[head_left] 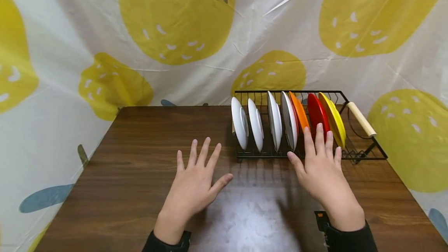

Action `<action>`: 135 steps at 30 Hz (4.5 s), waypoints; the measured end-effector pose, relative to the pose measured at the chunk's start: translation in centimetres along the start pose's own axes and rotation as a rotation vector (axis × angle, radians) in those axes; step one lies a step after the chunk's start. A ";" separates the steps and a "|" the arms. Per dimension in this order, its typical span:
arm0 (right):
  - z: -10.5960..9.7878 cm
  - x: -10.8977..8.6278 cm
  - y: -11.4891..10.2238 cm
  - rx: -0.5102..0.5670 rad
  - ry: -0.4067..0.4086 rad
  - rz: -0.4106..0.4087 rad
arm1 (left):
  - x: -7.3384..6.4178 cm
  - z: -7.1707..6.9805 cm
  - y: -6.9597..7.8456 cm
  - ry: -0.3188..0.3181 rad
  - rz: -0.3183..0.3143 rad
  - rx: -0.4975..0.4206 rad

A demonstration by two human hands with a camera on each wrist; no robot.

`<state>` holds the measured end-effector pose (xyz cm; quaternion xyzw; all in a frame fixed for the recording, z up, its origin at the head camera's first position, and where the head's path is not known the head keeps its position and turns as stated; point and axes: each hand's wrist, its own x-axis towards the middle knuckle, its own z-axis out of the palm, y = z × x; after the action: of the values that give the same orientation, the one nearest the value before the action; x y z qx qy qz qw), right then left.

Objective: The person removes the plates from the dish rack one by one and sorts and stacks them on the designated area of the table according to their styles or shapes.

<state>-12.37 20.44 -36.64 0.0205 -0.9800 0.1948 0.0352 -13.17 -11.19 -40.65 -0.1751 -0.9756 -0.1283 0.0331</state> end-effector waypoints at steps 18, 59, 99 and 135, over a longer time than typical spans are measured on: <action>-2.5 1.9 5.7 0.049 0.081 0.056 | 0.0 0.1 0.1 -0.008 -0.014 -0.012; -3.5 7.4 12.1 -0.240 0.183 0.195 | -0.6 1.0 -0.5 -0.074 -0.030 -0.130; -1.7 -1.7 -2.8 1.021 0.104 -0.358 | 1.2 -2.6 2.6 0.250 0.374 -1.191; 2.4 -1.0 -2.3 1.003 -0.274 -0.228 | 0.4 -1.0 1.4 0.199 0.170 -1.275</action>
<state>-11.36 17.44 -38.06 0.1666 -0.7537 0.6299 -0.0860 -13.05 -10.07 -39.29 -0.2243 -0.6831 -0.6947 0.0230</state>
